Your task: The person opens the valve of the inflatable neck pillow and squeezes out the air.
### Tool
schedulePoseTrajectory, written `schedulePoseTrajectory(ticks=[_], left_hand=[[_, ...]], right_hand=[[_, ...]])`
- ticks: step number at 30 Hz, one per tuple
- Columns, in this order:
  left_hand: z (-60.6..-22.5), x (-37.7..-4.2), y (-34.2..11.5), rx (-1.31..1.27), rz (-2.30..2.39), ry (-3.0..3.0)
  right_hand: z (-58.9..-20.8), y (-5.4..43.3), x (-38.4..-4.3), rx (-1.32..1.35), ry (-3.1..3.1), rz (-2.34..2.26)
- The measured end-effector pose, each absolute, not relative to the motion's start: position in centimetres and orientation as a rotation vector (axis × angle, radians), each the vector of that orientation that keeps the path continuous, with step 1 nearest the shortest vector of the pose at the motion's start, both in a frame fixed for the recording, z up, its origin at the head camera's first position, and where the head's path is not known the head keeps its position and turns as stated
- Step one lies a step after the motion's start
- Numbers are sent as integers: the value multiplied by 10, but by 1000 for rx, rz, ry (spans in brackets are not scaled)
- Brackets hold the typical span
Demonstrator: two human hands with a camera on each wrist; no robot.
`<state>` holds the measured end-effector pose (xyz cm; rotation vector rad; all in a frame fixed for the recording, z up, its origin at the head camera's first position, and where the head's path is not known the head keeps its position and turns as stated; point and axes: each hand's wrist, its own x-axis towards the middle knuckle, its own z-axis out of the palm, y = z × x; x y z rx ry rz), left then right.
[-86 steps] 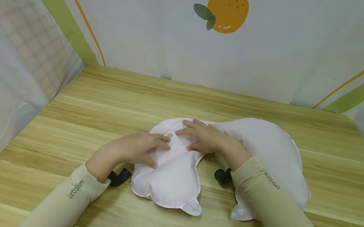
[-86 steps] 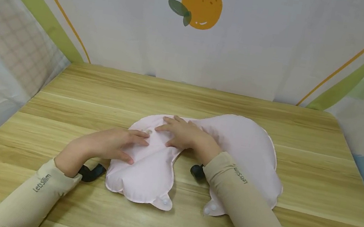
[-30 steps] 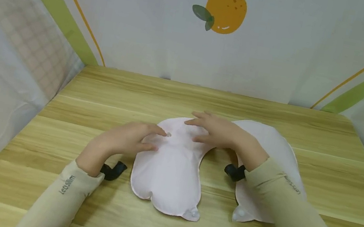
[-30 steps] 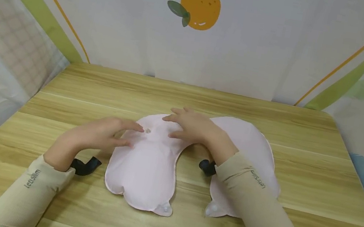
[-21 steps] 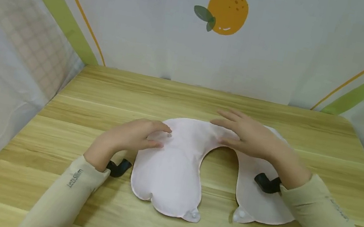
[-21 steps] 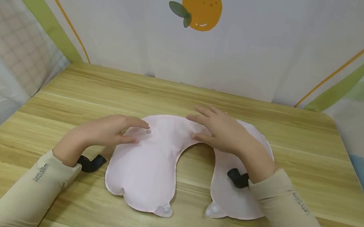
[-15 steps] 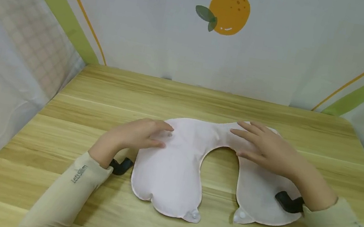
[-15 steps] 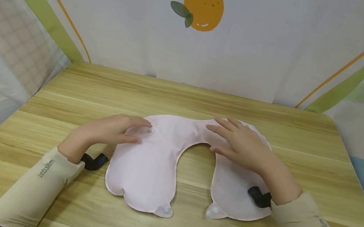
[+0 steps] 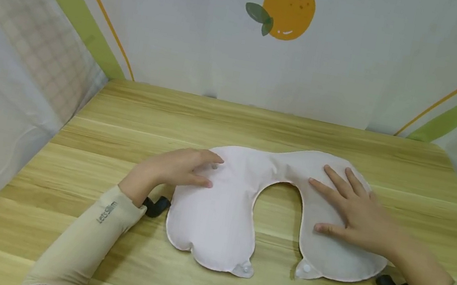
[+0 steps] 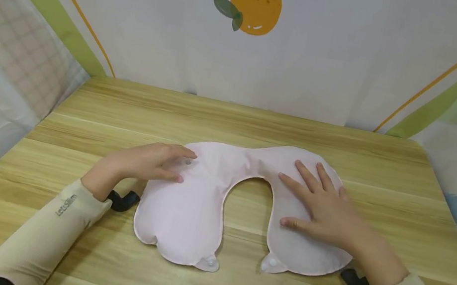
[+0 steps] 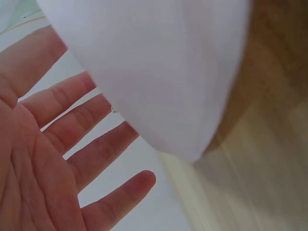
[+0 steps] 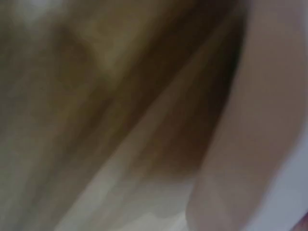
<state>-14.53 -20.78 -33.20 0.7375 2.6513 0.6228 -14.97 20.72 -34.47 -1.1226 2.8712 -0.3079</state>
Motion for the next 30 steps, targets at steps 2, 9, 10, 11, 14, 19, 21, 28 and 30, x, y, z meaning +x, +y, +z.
schedulePoseTrajectory(ticks=[2, 9, 10, 11, 14, 19, 21, 28, 30], left_hand=[[-333, -147, -207, 757, 606, 2652], [-336, -150, -206, 776, 597, 2635], [-336, -150, -206, 773, 590, 2634], [-336, -150, -205, 773, 586, 2633], [-336, -151, -205, 777, 582, 2633], [-337, -150, -205, 774, 589, 2631], [-338, -150, -206, 769, 592, 2632], [-339, -150, -206, 768, 585, 2631], [-338, -150, -206, 766, 584, 2629]], right_hand=[[-347, 207, -149, -1068, 2874, -301], [-350, 204, -148, -1052, 2857, -302], [-351, 204, -149, -1052, 2851, -303], [-351, 204, -149, -1053, 2846, -301], [-354, 204, -149, -1063, 2827, -289], [-357, 204, -149, -1068, 2808, -277], [-357, 203, -148, -1061, 2807, -277], [-357, 202, -148, -1066, 2803, -264], [-358, 202, -148, -1065, 2805, -258]])
